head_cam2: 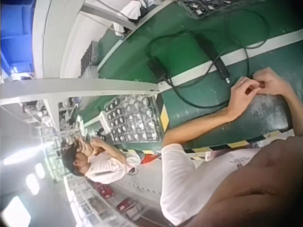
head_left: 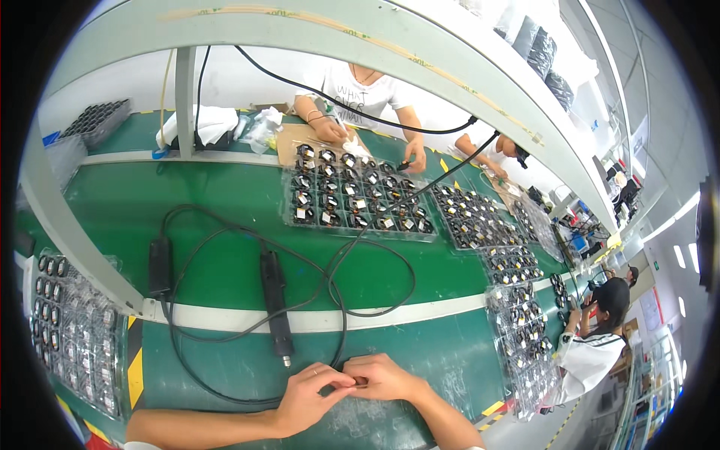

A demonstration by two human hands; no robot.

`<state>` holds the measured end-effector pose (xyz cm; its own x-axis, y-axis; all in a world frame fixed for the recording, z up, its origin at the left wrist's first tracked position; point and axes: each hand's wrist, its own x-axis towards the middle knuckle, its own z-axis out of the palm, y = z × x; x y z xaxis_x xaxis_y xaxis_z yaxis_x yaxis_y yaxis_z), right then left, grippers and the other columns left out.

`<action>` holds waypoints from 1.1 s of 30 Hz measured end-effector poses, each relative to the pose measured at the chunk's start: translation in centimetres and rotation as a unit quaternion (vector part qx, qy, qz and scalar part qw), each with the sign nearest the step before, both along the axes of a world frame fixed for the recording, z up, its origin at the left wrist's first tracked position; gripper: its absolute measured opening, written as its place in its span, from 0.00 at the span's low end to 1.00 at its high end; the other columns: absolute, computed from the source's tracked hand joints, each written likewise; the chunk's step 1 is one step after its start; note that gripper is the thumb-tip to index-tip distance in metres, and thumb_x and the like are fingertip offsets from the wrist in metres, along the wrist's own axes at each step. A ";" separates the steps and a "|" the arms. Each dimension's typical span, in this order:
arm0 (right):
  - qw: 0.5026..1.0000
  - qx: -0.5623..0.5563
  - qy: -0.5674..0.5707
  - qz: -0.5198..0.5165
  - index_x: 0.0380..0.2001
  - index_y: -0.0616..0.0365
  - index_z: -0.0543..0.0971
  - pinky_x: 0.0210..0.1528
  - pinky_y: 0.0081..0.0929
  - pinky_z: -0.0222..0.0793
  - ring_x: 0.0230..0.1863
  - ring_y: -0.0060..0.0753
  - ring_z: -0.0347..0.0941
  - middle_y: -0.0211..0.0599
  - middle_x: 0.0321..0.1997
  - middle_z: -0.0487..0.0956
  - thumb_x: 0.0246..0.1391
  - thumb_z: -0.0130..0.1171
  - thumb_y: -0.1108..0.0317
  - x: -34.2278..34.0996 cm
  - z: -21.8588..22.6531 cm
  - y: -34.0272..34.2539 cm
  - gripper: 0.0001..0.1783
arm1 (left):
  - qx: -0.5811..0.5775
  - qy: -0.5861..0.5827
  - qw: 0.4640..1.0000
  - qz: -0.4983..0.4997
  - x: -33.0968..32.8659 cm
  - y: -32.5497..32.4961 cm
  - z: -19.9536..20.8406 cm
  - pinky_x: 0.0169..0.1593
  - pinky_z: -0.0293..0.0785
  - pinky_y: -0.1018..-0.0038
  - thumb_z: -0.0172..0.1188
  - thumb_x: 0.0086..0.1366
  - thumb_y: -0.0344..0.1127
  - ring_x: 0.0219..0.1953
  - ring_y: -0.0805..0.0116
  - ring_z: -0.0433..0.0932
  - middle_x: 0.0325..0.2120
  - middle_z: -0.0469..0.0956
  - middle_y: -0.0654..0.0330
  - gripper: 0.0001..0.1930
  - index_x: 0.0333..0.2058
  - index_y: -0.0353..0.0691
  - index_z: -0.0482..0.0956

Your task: Assembling electronic components on a PCB and inspecting wires at a production workbench.

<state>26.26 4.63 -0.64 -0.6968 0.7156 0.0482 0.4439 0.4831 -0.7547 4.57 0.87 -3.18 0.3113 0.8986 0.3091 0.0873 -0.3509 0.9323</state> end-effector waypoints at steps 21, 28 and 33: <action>1.000 0.008 -0.013 -0.009 0.31 0.53 0.80 0.29 0.36 0.69 0.27 0.37 0.74 0.30 0.26 0.76 0.50 0.72 0.64 0.5 -0.1 -0.4 0.10 | 0.002 0.021 0.997 -0.069 0.4 -0.2 0.6 0.40 0.79 0.73 0.70 0.59 0.20 0.38 0.67 0.81 0.37 0.81 0.59 0.08 0.36 0.36 0.83; 1.000 0.004 -0.011 -0.006 0.31 0.52 0.80 0.29 0.37 0.68 0.27 0.39 0.74 0.30 0.27 0.76 0.51 0.70 0.65 0.7 -0.4 -0.4 0.09 | 0.034 0.004 0.997 -0.073 0.6 -0.3 0.4 0.41 0.78 0.74 0.70 0.61 0.20 0.37 0.68 0.82 0.37 0.80 0.59 0.08 0.37 0.36 0.83; 1.000 0.012 -0.013 -0.010 0.31 0.53 0.79 0.30 0.38 0.69 0.27 0.42 0.75 0.32 0.27 0.77 0.53 0.69 0.65 0.4 -0.6 -0.4 0.08 | -0.002 0.005 0.998 -0.058 0.5 -0.3 1.1 0.42 0.78 0.72 0.65 0.67 0.22 0.39 0.67 0.81 0.41 0.79 0.57 0.09 0.44 0.37 0.80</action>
